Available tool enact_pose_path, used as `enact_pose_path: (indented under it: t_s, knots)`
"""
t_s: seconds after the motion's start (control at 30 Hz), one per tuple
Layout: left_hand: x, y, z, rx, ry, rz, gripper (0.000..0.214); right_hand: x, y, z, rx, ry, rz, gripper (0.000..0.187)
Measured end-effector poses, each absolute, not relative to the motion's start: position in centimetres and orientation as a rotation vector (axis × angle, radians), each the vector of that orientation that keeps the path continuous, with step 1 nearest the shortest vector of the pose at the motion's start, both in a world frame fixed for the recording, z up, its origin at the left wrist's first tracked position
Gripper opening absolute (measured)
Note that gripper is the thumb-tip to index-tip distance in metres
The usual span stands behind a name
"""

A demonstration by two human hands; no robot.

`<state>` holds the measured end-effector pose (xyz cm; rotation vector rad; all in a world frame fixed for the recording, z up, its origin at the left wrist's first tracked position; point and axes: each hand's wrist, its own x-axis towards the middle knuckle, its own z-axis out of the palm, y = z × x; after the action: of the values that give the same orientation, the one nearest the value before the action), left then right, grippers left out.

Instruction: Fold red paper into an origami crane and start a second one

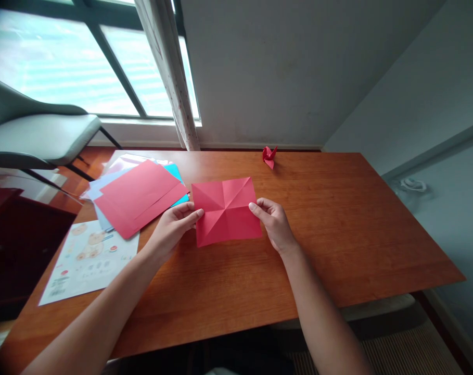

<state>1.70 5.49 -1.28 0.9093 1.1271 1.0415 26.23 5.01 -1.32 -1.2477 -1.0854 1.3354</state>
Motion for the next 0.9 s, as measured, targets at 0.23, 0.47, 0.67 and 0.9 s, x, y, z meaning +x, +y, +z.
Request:
enact_pose_path:
  t_s: [0.23, 0.47, 0.67, 0.9]
  knots:
    - [1.7, 5.7, -1.7, 0.952, 1.161, 1.120, 0.043, 26.0, 5.2, -1.4, -1.263, -1.089, 1.270, 0.030]
    - [1.8, 5.5, -1.3, 1.023, 1.126, 1.159, 0.061, 25.9, 5.6, -2.0, -1.223, -1.060, 1.167, 0.032]
    - [1.9, 5.4, -1.6, 1.074, 1.124, 1.178, 0.069, 26.0, 5.4, -2.3, -1.241, -1.155, 1.115, 0.051]
    - [1.8, 5.4, -1.4, 1.178, 1.184, 1.196, 0.056, 26.1, 5.5, -2.7, -1.318, -1.252, 0.980, 0.033]
